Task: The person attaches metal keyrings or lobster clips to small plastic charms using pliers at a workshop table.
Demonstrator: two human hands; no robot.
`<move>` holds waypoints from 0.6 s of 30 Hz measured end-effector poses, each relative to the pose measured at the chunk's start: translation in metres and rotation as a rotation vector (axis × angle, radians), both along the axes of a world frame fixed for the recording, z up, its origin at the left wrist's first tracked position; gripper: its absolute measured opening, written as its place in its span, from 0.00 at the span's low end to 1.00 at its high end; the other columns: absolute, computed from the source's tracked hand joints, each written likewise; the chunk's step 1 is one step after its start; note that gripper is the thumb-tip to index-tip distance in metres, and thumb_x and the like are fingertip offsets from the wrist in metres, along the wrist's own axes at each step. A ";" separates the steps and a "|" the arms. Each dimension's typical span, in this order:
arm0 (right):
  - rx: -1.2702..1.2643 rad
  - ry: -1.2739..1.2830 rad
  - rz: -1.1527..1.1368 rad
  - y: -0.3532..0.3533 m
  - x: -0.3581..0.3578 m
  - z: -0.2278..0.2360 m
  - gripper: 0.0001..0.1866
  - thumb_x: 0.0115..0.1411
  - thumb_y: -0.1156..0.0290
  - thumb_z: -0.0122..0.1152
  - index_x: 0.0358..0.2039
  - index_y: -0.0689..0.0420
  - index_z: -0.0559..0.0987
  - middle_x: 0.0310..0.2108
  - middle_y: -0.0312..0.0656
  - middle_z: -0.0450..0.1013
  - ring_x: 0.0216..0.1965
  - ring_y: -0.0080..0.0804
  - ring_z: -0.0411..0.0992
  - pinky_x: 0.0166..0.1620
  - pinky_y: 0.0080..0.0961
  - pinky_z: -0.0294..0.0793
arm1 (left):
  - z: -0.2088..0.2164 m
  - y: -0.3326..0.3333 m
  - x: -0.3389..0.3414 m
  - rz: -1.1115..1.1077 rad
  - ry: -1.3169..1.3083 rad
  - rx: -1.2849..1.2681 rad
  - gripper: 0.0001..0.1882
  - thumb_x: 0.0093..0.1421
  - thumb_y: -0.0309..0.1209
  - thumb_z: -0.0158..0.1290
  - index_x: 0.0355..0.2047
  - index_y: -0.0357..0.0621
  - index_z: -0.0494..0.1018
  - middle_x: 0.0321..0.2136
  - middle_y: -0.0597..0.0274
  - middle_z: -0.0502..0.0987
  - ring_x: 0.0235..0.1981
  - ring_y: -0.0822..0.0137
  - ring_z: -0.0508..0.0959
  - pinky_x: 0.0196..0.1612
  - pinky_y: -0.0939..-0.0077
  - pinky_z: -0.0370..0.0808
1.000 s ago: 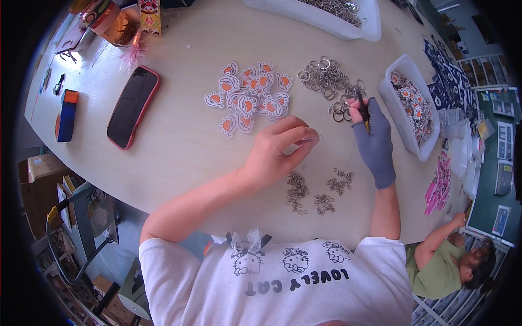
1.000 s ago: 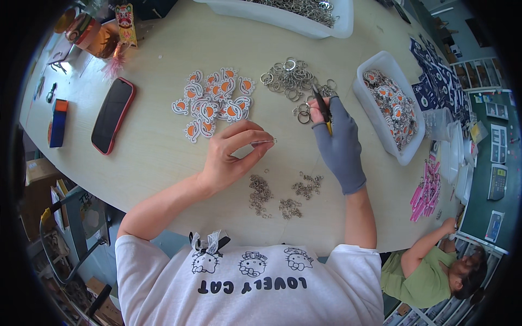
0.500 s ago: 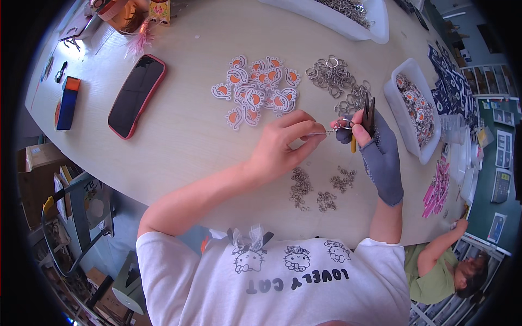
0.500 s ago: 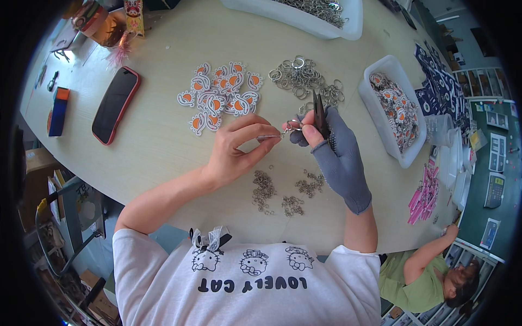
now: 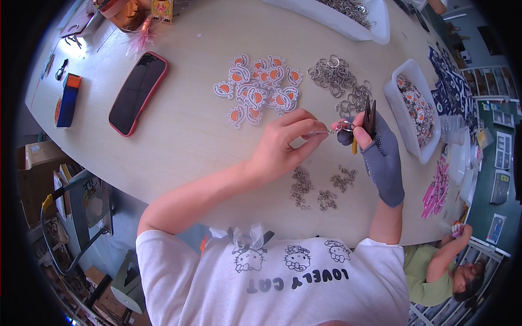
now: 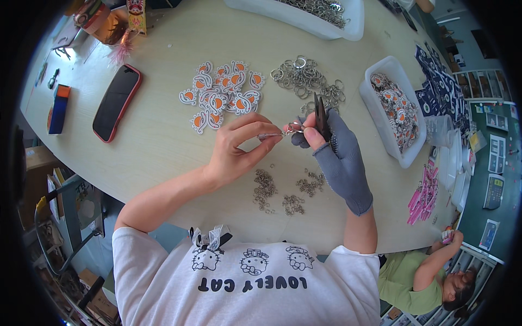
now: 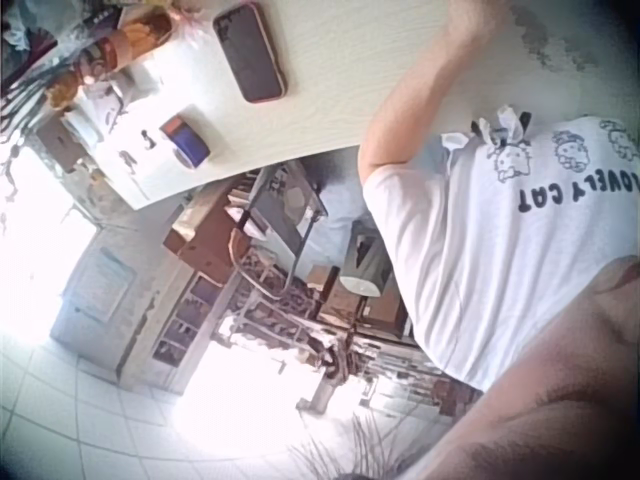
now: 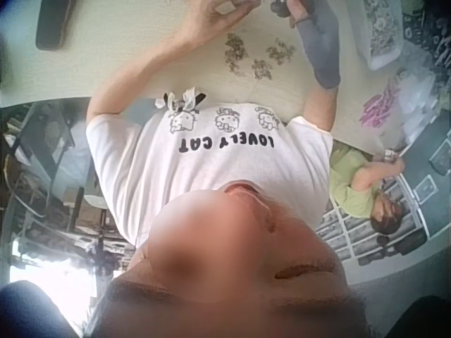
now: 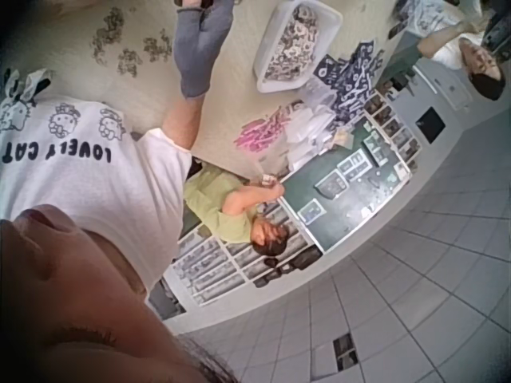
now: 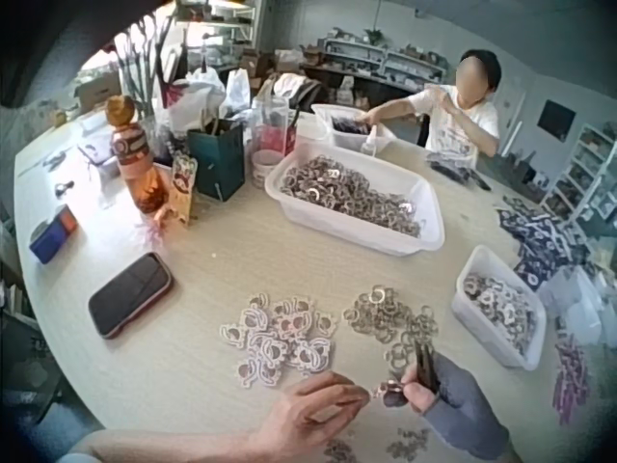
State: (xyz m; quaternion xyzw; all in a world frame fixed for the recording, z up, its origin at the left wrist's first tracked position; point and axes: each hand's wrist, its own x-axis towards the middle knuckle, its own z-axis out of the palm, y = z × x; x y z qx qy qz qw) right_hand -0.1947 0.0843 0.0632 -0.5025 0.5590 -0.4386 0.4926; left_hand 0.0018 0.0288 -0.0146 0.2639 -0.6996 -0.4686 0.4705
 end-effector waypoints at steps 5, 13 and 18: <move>0.000 0.020 0.004 0.002 -0.001 0.001 0.09 0.72 0.71 0.53 0.48 0.62 0.73 0.43 0.41 0.78 0.42 0.21 0.75 0.50 0.22 0.73 | 0.001 0.001 0.002 0.017 0.024 0.006 0.08 0.57 0.18 0.63 0.37 0.38 0.81 0.33 0.60 0.80 0.31 0.69 0.81 0.34 0.75 0.77; -0.198 0.573 0.022 0.014 0.002 0.010 0.10 0.65 0.74 0.60 0.45 0.63 0.75 0.38 0.42 0.77 0.39 0.33 0.75 0.47 0.31 0.74 | 0.006 -0.002 0.008 0.155 0.061 -0.234 0.11 0.54 0.16 0.64 0.38 0.37 0.81 0.35 0.58 0.80 0.32 0.67 0.81 0.33 0.74 0.77; -0.394 0.780 0.026 0.025 0.016 0.007 0.15 0.58 0.76 0.63 0.45 0.62 0.75 0.37 0.47 0.74 0.39 0.48 0.72 0.46 0.42 0.72 | 0.008 -0.002 0.012 0.199 0.118 -0.401 0.15 0.50 0.15 0.65 0.40 0.37 0.81 0.36 0.56 0.80 0.34 0.62 0.81 0.33 0.72 0.77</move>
